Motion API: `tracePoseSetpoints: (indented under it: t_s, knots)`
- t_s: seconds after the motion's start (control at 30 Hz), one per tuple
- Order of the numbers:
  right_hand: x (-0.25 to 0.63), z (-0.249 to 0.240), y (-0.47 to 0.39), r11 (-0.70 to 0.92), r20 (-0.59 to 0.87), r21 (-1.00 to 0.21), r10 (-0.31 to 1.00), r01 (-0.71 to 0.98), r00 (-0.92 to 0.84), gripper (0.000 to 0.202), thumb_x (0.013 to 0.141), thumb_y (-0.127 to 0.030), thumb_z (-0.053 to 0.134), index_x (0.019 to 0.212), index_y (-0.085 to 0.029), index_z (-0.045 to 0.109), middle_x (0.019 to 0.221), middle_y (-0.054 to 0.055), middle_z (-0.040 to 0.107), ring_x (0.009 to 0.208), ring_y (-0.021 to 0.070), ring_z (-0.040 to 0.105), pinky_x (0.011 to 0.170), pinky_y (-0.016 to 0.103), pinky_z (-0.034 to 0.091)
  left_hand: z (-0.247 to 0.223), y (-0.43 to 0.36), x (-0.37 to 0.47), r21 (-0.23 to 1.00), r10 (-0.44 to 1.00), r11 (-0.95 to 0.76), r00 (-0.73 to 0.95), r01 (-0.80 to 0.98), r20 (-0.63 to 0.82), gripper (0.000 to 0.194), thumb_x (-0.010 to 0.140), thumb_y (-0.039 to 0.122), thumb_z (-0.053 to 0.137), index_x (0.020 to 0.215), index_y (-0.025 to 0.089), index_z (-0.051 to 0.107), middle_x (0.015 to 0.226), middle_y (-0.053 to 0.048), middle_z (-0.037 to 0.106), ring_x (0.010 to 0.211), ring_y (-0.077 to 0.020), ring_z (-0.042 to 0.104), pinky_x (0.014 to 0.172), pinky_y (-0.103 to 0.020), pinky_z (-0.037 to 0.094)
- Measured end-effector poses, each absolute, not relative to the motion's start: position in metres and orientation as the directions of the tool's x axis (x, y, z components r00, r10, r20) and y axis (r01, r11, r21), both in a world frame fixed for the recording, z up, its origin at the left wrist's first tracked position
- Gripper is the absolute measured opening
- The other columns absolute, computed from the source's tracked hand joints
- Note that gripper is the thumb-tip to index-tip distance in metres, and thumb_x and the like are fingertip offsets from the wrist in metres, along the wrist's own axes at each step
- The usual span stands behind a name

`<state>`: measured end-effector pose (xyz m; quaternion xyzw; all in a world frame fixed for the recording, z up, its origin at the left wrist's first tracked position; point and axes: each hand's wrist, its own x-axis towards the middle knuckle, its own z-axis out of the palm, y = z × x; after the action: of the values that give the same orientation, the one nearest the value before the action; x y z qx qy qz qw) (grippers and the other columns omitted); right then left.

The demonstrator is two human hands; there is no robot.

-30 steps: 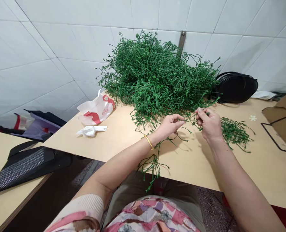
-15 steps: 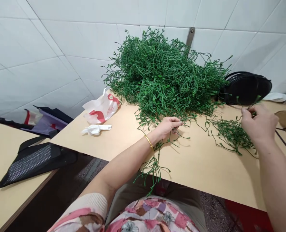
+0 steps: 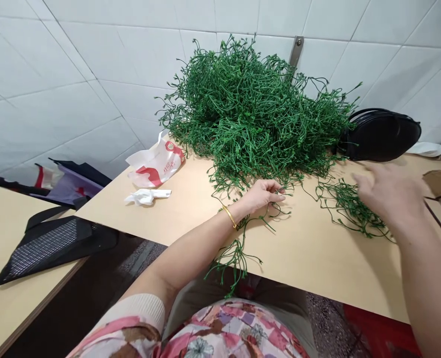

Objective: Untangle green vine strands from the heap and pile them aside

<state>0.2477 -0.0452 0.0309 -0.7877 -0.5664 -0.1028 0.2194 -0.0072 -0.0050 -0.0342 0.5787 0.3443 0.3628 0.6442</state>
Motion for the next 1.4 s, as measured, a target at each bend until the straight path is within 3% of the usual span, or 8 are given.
tracePoseSetpoints:
  t_s: [0.1, 0.23, 0.47, 0.63, 0.83, 0.93, 1.07, 1.4]
  knots:
    - [0.196, 0.014, -0.045, 0.148, 0.240, -0.615, 0.971, 0.774, 0.005, 0.025, 0.077, -0.038, 0.055, 0.093, -0.021, 0.066, 0.097, 0.010, 0.067, 0.085, 0.0250, 0.061, 0.076, 0.042, 0.045, -0.038, -0.004, -0.006, 0.999, 0.860, -0.008, 0.510, -0.033, 0.024, 0.021, 0.057, 0.023, 0.072, 0.070, 0.013, 0.059, 0.054, 0.008, 0.037, 0.050, -0.0035, 0.034, 0.048, -0.019, 0.029]
    - [0.158, -0.013, -0.031, 0.223, 0.130, -0.831, 0.968, 0.509, -0.213, 0.026, 0.075, -0.043, 0.057, 0.077, -0.019, 0.064, 0.071, 0.003, 0.062, 0.064, 0.0157, 0.054, 0.058, 0.029, 0.042, -0.040, -0.004, -0.006, 0.997, 0.853, -0.066, 0.516, -0.034, 0.074, 0.028, 0.055, 0.027, 0.076, 0.068, 0.013, 0.055, 0.056, 0.007, 0.043, 0.050, -0.0030, 0.037, 0.049, -0.019, 0.029]
    - [0.165, -0.015, -0.014, 0.264, 0.296, -0.881, 0.955, 0.392, 0.023, 0.025, 0.075, -0.042, 0.061, 0.065, -0.018, 0.060, 0.058, -0.001, 0.054, 0.060, 0.0126, 0.047, 0.060, 0.026, 0.037, -0.025, 0.000, -0.013, 0.915, 0.856, 0.321, 0.488, -0.245, -0.169, 0.042, 0.079, 0.053, 0.053, 0.085, 0.011, 0.054, 0.062, -0.004, 0.060, 0.054, -0.0105, 0.057, 0.057, -0.026, 0.045]
    - [0.164, -0.025, -0.013, 0.276, 0.372, -0.823, 0.922, 0.496, 0.104, 0.027, 0.079, -0.040, 0.056, 0.066, -0.017, 0.059, 0.058, -0.001, 0.053, 0.056, 0.0122, 0.046, 0.056, 0.026, 0.036, -0.024, -0.003, -0.014, 0.936, 0.786, 0.307, 0.601, -0.175, -0.145, 0.016, 0.079, 0.024, 0.060, 0.076, 0.010, 0.054, 0.057, -0.003, 0.061, 0.048, -0.0082, 0.056, 0.054, -0.022, 0.044]
    - [0.157, -0.028, -0.024, 0.392, 0.786, -0.445, 0.602, 0.805, 0.141, 0.013, 0.083, -0.026, 0.050, 0.085, -0.017, 0.059, 0.083, 0.008, 0.060, 0.080, 0.0195, 0.054, 0.072, 0.033, 0.043, -0.032, -0.001, -0.007, 0.973, 0.904, 0.172, 0.417, -0.152, -0.095, 0.011, 0.078, 0.005, 0.051, 0.068, 0.012, 0.051, 0.047, 0.002, 0.054, 0.039, -0.0052, 0.047, 0.046, -0.019, 0.039]
    - [0.149, -0.027, -0.031, 0.520, 0.811, -0.341, 0.584, 0.783, -0.035, 0.014, 0.085, -0.018, 0.046, 0.085, -0.018, 0.060, 0.084, 0.008, 0.061, 0.083, 0.0191, 0.056, 0.075, 0.032, 0.045, -0.033, 0.001, -0.007, 0.976, 0.918, 0.136, 0.392, -0.168, -0.060, 0.012, 0.077, 0.006, 0.052, 0.067, 0.012, 0.051, 0.046, 0.003, 0.053, 0.039, -0.0047, 0.046, 0.045, -0.018, 0.038]
    - [0.138, -0.035, -0.031, 0.606, 0.679, -0.422, 0.704, 0.675, -0.208, 0.018, 0.084, -0.017, 0.045, 0.094, -0.017, 0.060, 0.095, 0.010, 0.062, 0.088, 0.0192, 0.058, 0.077, 0.032, 0.046, -0.030, 0.000, -0.008, 0.954, 0.897, 0.165, 0.440, -0.249, -0.040, 0.010, 0.079, 0.010, 0.052, 0.069, 0.012, 0.051, 0.047, 0.003, 0.052, 0.040, -0.0046, 0.046, 0.046, -0.018, 0.038]
    - [0.142, -0.034, -0.029, 0.353, 0.348, -0.822, 0.932, 0.447, -0.096, 0.015, 0.078, -0.033, 0.058, 0.077, -0.018, 0.057, 0.072, 0.001, 0.054, 0.059, 0.0116, 0.043, 0.054, 0.026, 0.034, -0.028, -0.002, -0.008, 0.976, 0.932, 0.115, 0.360, -0.184, -0.042, 0.009, 0.074, 0.018, 0.059, 0.069, 0.014, 0.053, 0.046, 0.007, 0.040, 0.041, -0.0027, 0.035, 0.042, -0.017, 0.032]
